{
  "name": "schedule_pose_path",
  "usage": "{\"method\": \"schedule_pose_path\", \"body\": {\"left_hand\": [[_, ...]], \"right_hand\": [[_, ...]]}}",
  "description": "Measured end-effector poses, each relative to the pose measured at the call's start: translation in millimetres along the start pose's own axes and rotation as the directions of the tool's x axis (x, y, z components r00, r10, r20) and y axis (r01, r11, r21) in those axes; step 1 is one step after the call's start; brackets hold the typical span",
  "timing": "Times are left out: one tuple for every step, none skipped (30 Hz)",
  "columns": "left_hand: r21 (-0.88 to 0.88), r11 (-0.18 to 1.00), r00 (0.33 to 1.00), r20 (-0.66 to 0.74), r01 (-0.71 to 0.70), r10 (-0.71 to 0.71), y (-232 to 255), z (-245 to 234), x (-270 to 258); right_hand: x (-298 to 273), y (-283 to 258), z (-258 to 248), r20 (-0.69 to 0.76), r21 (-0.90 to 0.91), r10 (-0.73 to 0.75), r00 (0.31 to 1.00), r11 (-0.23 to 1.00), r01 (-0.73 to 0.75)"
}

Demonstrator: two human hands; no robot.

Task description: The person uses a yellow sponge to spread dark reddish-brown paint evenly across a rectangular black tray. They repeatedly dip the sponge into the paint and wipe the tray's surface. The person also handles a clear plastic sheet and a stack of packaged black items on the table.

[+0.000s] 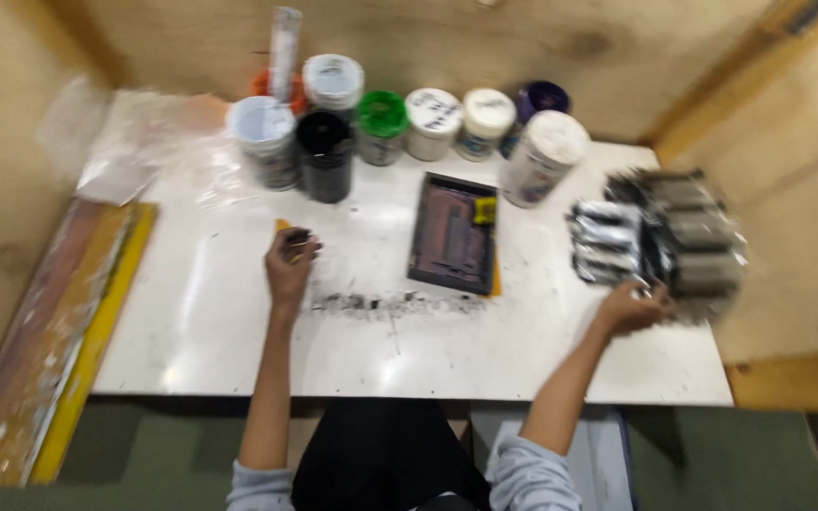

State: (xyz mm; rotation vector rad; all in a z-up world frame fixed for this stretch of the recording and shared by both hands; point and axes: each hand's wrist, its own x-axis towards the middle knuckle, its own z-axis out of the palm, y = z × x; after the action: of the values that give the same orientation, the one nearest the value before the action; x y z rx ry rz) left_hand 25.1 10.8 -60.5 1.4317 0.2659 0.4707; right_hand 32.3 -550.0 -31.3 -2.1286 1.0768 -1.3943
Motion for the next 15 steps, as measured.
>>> {"method": "schedule_pose_path", "body": {"left_hand": [[0.003,1.0,0.999,-0.035,-0.007,0.007,11.1,-2.3,-3.2],[0.087,0.996,0.998,-0.043,-0.031,0.035,22.8,-3.4,-5.3],[0.171,0.984,0.997,-0.04,-0.053,0.061,34.4,-0.8,-4.9],[0.174,0.983,0.995,-0.066,-0.057,0.07,54.4,-3.7,-6.9],[0.274,0.959,0.995,-0.05,-0.073,0.09,74.2,-3.2,-7.9],[0.371,0.925,0.994,-0.032,-0.087,0.107,93.9,-2.1,-9.2],[0.369,0.925,0.993,-0.04,-0.092,0.115,89.3,-11.8,2.5],[0.507,0.851,0.987,-0.005,-0.135,0.159,84.7,-21.3,14.2],[0.634,0.754,0.981,0.034,-0.171,0.193,80.4,-31.6,24.9],[0.635,0.754,0.98,0.025,-0.17,0.199,71.3,-44.0,43.0],[0.756,0.632,0.976,0.042,-0.17,0.212,62.2,-58.0,61.2],[0.854,0.493,0.974,0.06,-0.165,0.22,53.2,-72.6,79.2],[0.855,0.494,0.973,0.05,-0.159,0.227,65.8,-84.0,84.2],[0.939,0.334,0.97,0.005,-0.088,0.242,78.3,-95.3,89.0],[0.987,0.163,0.964,-0.033,-0.011,0.263,90.9,-104.9,95.3]], "right_hand": [[0.3,6.1,4.3,0.022,0.024,-0.016,1.0,1.0,0.015],[2.1,11.3,9.9,-0.015,0.022,-0.083,0.996,0.996,0.083],[5.6,18.3,15.4,-0.06,0.016,-0.144,0.988,0.989,0.145],[3.6,9.4,15.8,-0.048,0.038,-0.153,0.987,0.987,0.155],[2.8,4.2,12.0,-0.033,0.043,-0.187,0.982,0.981,0.188],[2.5,-0.6,8.4,-0.019,0.048,-0.221,0.975,0.974,0.221],[1.3,-1.2,8.7,-0.021,0.059,-0.223,0.975,0.973,0.224],[0.1,-1.7,9.4,0.025,0.045,-0.204,0.979,0.978,0.203],[-1.5,-1.9,9.9,0.074,0.03,-0.184,0.98,0.983,0.182],[-0.3,-2.9,8.6,0.076,0.04,-0.188,0.979,0.982,0.186],[0.0,-4.9,8.6,0.045,0.048,-0.225,0.973,0.974,0.223],[0.1,-6.8,8.5,0.013,0.056,-0.262,0.965,0.964,0.26],[-0.4,-8.4,7.3,0.013,0.067,-0.266,0.964,0.962,0.265],[-0.7,-9.9,6.3,-0.008,0.047,-0.315,0.949,0.948,0.315],[-0.8,-10.2,4.2,-0.03,0.022,-0.361,0.932,0.932,0.362]]}}
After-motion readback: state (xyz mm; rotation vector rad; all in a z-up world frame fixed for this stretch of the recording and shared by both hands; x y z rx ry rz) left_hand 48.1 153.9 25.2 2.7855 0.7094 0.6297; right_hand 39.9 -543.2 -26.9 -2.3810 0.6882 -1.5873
